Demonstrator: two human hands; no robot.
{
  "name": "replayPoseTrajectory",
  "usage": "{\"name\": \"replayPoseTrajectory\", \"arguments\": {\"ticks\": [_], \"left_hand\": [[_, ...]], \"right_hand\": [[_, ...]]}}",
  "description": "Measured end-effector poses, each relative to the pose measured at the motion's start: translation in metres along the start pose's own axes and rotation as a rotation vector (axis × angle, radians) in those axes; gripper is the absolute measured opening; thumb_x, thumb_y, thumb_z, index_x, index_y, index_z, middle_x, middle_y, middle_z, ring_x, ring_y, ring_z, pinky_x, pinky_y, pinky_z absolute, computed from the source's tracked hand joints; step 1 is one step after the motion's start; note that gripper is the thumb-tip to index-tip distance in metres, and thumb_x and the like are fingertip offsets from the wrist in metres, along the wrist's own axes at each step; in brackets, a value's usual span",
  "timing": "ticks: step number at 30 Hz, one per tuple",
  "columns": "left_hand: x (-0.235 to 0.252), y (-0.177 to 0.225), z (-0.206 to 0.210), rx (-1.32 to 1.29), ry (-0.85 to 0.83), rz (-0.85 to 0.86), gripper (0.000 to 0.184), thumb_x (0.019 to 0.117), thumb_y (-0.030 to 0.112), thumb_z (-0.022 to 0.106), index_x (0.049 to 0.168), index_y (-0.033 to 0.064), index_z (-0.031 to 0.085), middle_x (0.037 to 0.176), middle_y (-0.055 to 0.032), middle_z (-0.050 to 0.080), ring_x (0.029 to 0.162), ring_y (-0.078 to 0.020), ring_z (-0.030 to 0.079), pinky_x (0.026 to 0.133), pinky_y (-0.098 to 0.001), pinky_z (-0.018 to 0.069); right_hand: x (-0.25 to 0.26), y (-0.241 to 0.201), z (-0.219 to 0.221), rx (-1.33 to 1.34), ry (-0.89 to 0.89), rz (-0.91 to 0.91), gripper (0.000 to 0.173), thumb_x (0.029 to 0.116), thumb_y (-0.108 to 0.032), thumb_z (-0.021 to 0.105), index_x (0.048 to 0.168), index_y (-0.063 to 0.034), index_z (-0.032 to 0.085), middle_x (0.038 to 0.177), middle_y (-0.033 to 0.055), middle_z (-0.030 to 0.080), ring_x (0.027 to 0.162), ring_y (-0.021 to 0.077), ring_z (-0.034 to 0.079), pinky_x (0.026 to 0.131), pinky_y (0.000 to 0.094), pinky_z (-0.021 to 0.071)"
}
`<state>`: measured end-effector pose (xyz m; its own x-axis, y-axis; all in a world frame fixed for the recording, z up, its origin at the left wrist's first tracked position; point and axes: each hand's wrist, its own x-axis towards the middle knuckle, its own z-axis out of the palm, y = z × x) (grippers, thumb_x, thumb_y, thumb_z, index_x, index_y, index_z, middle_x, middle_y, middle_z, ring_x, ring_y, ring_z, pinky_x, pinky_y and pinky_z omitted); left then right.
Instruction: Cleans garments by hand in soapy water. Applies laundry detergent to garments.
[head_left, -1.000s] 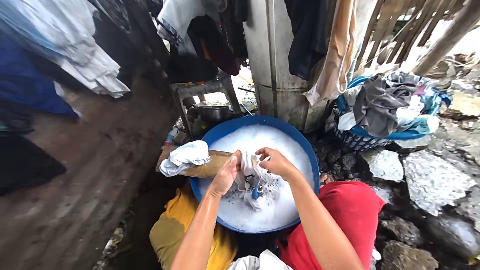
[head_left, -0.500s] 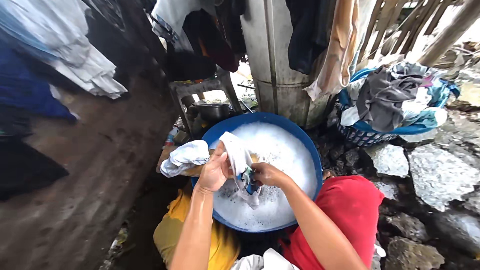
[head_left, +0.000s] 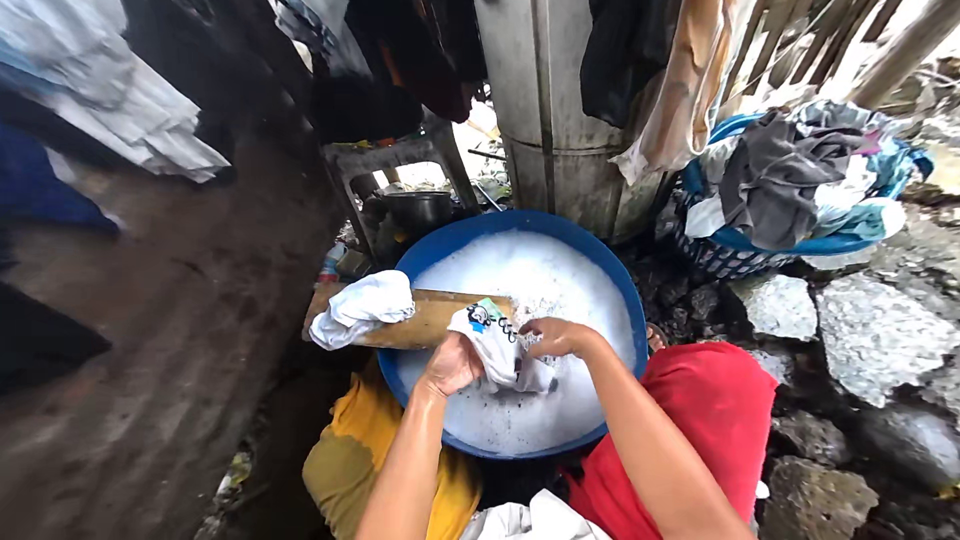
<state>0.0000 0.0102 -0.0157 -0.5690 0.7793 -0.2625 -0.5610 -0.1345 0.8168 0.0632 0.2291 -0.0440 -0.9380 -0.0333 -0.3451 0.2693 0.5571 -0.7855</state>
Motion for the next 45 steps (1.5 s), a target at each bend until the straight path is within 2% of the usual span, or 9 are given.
{"name": "replayPoseTrajectory", "arguments": {"ticks": [5,10,15,22,25,31,33,36,45], "left_hand": [[-0.013,-0.004,-0.002,-0.314,0.114,0.418,0.058,0.1105,0.040,0.016,0.109,0.0155,0.068,0.097,-0.0024,0.076,0.088,-0.0131,0.073,0.076,-0.0324,0.0622],[-0.019,-0.023,-0.011,-0.254,0.257,0.172,0.055,0.1086,0.027,0.007,0.104,0.0164,0.060,0.088,-0.0017,0.073,0.079,-0.0121,0.071,0.068,-0.0293,0.0596],[-0.013,-0.021,0.003,-0.390,0.227,0.291,0.063,0.1066,0.047,0.010,0.098,0.0191,0.066,0.087,-0.0029,0.075,0.076,-0.0151,0.073,0.062,-0.0338,0.0612],[0.002,-0.023,0.022,-0.578,0.000,0.381,0.055,0.1060,0.052,0.029,0.098,0.0194,0.073,0.092,-0.0039,0.077,0.082,-0.0166,0.075,0.068,-0.0349,0.0629],[0.001,-0.018,0.030,-0.589,-0.104,0.365,0.057,0.1063,0.051,0.029,0.099,0.0187,0.075,0.093,-0.0038,0.077,0.084,-0.0162,0.075,0.071,-0.0346,0.0631],[0.006,-0.004,0.010,-0.562,-0.082,0.387,0.057,0.1059,0.054,0.028,0.109,0.0186,0.072,0.104,-0.0049,0.076,0.093,-0.0188,0.074,0.075,-0.0399,0.0630],[0.007,-0.002,0.007,-0.577,-0.023,0.399,0.059,0.1063,0.054,0.025,0.109,0.0184,0.072,0.104,-0.0048,0.076,0.093,-0.0188,0.074,0.075,-0.0400,0.0630],[0.013,-0.009,0.013,-0.581,-0.008,0.417,0.061,0.1068,0.054,0.021,0.110,0.0193,0.071,0.105,-0.0040,0.076,0.094,-0.0186,0.074,0.076,-0.0395,0.0628],[0.011,-0.019,0.017,-0.329,0.139,0.306,0.062,0.1078,0.043,0.010,0.103,0.0216,0.069,0.095,-0.0008,0.076,0.085,-0.0131,0.074,0.072,-0.0337,0.0621]], "right_hand": [[-0.027,-0.048,0.004,0.082,-0.118,0.055,0.034,0.1065,-0.009,0.053,0.137,0.0051,0.055,0.131,0.0278,0.059,0.113,0.0354,0.060,0.097,0.0516,0.0486],[-0.005,-0.028,0.004,-0.027,0.386,0.112,0.028,0.1053,-0.010,0.052,0.126,0.0030,0.066,0.119,0.0294,0.067,0.113,0.0460,0.065,0.098,0.0648,0.0486],[-0.012,-0.048,0.015,0.756,0.491,-0.094,0.010,0.1011,0.001,0.049,0.108,0.0013,0.056,0.086,0.0083,0.060,0.072,0.0153,0.062,0.071,0.0352,0.0574],[-0.031,-0.071,0.040,0.847,0.076,0.198,0.031,0.1130,-0.019,0.033,0.123,-0.0006,0.056,0.091,0.0057,0.060,0.079,0.0118,0.059,0.074,0.0316,0.0526],[-0.030,-0.063,0.056,0.821,-0.027,0.202,0.028,0.1133,-0.021,0.031,0.103,-0.0096,0.054,0.074,-0.0031,0.053,0.063,0.0053,0.053,0.060,0.0230,0.0489],[-0.022,-0.064,0.030,0.830,0.443,0.233,0.034,0.1112,-0.023,0.045,0.119,0.0056,0.061,0.096,0.0140,0.061,0.083,0.0193,0.058,0.078,0.0379,0.0510],[-0.022,-0.057,0.023,0.905,0.570,0.047,0.018,0.1079,-0.017,0.047,0.102,-0.0026,0.057,0.082,0.0036,0.056,0.071,0.0122,0.058,0.072,0.0327,0.0543],[-0.024,-0.066,0.025,1.147,0.409,0.015,0.019,0.1023,-0.013,0.045,0.089,-0.0104,0.057,0.076,-0.0008,0.062,0.068,0.0106,0.062,0.068,0.0299,0.0560],[-0.022,-0.062,0.031,1.029,0.115,0.225,0.031,0.1121,-0.025,0.036,0.113,-0.0058,0.060,0.090,0.0055,0.064,0.079,0.0133,0.063,0.073,0.0324,0.0548]]}}
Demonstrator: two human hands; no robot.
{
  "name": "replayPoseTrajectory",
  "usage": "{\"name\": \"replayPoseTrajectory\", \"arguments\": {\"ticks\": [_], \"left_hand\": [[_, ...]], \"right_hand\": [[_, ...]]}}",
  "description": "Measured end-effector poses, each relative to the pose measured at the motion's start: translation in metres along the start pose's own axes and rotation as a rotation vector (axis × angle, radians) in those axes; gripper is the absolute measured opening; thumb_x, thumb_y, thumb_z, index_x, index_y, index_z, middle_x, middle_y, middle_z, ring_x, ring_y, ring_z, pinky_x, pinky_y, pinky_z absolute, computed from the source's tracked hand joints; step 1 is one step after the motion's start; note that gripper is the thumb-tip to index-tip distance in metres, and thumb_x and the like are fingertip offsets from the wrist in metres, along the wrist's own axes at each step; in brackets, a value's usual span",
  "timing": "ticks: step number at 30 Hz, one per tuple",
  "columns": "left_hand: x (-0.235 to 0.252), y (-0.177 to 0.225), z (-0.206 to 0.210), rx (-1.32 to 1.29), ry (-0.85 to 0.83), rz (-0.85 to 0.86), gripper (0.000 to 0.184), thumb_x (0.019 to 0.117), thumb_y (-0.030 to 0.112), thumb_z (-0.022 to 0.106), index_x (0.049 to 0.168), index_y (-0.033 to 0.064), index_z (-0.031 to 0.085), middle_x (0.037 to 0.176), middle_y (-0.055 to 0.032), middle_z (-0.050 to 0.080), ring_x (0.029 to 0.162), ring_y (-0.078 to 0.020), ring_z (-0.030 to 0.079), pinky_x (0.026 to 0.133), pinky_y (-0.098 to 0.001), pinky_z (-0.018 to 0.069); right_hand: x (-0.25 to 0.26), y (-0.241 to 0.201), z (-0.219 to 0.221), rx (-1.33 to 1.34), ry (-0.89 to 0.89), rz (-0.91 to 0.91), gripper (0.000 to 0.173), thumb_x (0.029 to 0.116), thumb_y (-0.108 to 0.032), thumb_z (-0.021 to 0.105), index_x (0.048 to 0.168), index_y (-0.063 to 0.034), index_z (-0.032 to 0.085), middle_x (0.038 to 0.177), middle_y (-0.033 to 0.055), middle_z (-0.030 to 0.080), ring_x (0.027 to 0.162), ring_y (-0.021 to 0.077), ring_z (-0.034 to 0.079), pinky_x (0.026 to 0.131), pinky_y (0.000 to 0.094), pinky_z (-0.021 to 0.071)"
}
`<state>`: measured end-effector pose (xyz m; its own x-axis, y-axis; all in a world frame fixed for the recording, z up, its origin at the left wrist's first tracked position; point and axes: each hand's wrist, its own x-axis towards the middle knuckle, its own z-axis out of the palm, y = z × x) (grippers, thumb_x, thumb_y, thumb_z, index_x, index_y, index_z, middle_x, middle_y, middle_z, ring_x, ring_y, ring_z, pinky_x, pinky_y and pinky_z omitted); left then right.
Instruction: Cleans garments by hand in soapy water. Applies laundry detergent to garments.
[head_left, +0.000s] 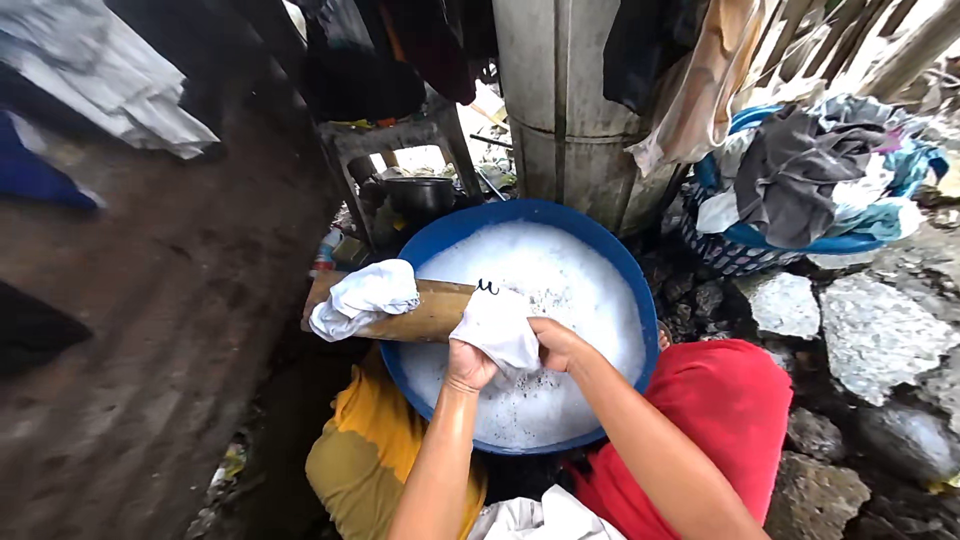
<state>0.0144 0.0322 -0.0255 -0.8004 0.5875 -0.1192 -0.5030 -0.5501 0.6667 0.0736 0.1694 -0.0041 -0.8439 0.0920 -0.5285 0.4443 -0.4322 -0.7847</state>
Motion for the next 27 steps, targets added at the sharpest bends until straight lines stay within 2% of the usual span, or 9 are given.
{"name": "replayPoseTrajectory", "arguments": {"ticks": [3,5,8,10,12,17,20,22,27], "left_hand": [[0.007,0.000,-0.023,0.877,0.260,0.163,0.026,0.1046,0.001,0.040,0.122,-0.0020,0.059,0.109,-0.0116,0.066,0.101,-0.0155,0.064,0.090,-0.0308,0.0539],[0.007,-0.007,-0.040,1.394,0.408,0.074,0.037,0.1001,0.011,0.062,0.128,-0.0132,0.061,0.129,-0.0310,0.063,0.127,-0.0374,0.058,0.112,-0.0490,0.0412],[0.020,-0.036,-0.063,0.679,0.680,0.102,0.035,0.1055,-0.002,0.045,0.139,-0.0121,0.047,0.136,-0.0261,0.056,0.123,-0.0293,0.056,0.104,-0.0411,0.0477],[0.024,-0.039,-0.059,0.043,0.615,0.202,0.039,0.1118,0.020,0.021,0.135,0.0041,0.048,0.121,-0.0132,0.060,0.108,-0.0228,0.060,0.091,-0.0454,0.0527],[0.026,-0.036,-0.053,-0.142,0.448,0.272,0.042,0.1113,0.033,0.022,0.125,0.0097,0.055,0.109,-0.0068,0.066,0.099,-0.0182,0.064,0.086,-0.0423,0.0559],[0.022,0.001,-0.010,0.039,0.103,0.271,0.040,0.1091,0.034,0.033,0.131,0.0115,0.058,0.117,-0.0046,0.068,0.106,-0.0142,0.065,0.090,-0.0377,0.0562],[0.034,0.020,-0.017,-0.003,0.063,0.260,0.044,0.1078,0.036,0.024,0.110,0.0161,0.064,0.096,-0.0012,0.071,0.087,-0.0135,0.068,0.072,-0.0365,0.0585],[0.044,0.026,-0.043,0.030,0.197,0.197,0.050,0.1096,0.039,0.014,0.113,0.0147,0.057,0.095,-0.0020,0.067,0.087,-0.0133,0.065,0.074,-0.0370,0.0571],[0.063,0.021,-0.106,0.396,0.502,-0.204,0.044,0.1107,0.036,0.015,0.135,0.0096,0.041,0.115,-0.0073,0.057,0.101,-0.0167,0.059,0.085,-0.0404,0.0533]], "right_hand": [[-0.009,-0.024,-0.018,-0.081,0.180,-0.316,0.014,0.1041,-0.008,0.047,0.110,-0.0034,0.059,0.082,0.0025,0.060,0.071,0.0088,0.060,0.067,0.0294,0.0537],[-0.027,-0.047,-0.032,-0.013,0.256,-0.530,0.012,0.0973,0.002,0.050,0.100,-0.0061,0.060,0.077,-0.0021,0.063,0.069,0.0055,0.062,0.066,0.0263,0.0562],[-0.039,-0.060,-0.048,-0.007,0.354,-0.736,0.026,0.0793,0.013,0.057,0.081,-0.0128,0.053,0.071,-0.0059,0.058,0.063,0.0022,0.056,0.060,0.0202,0.0513],[-0.040,-0.059,-0.063,-0.108,0.470,-0.759,0.025,0.0781,0.012,0.059,0.077,-0.0126,0.053,0.068,-0.0073,0.055,0.059,-0.0003,0.051,0.056,0.0165,0.0453],[-0.046,-0.062,-0.081,-0.290,0.608,-0.747,0.013,0.0853,0.008,0.061,0.086,-0.0048,0.059,0.073,-0.0038,0.055,0.061,0.0003,0.049,0.058,0.0170,0.0425],[-0.111,-0.080,-0.120,-0.641,0.717,-0.772,0.025,0.0978,-0.010,0.060,0.119,0.0036,0.063,0.105,0.0101,0.067,0.091,0.0082,0.062,0.085,0.0296,0.0528],[-0.154,-0.069,-0.162,-0.634,0.848,-0.913,0.026,0.0984,-0.016,0.059,0.118,0.0016,0.062,0.111,0.0026,0.066,0.097,-0.0010,0.062,0.090,0.0214,0.0529],[-0.172,-0.045,-0.203,-0.587,0.995,-0.896,0.025,0.0991,-0.013,0.057,0.117,0.0038,0.061,0.110,0.0040,0.065,0.098,-0.0007,0.061,0.090,0.0206,0.0520],[-0.217,0.070,-0.300,-0.541,1.256,-0.209,0.029,0.1021,-0.006,0.051,0.127,0.0064,0.061,0.123,0.0275,0.065,0.113,0.0361,0.064,0.098,0.0549,0.0505]]}}
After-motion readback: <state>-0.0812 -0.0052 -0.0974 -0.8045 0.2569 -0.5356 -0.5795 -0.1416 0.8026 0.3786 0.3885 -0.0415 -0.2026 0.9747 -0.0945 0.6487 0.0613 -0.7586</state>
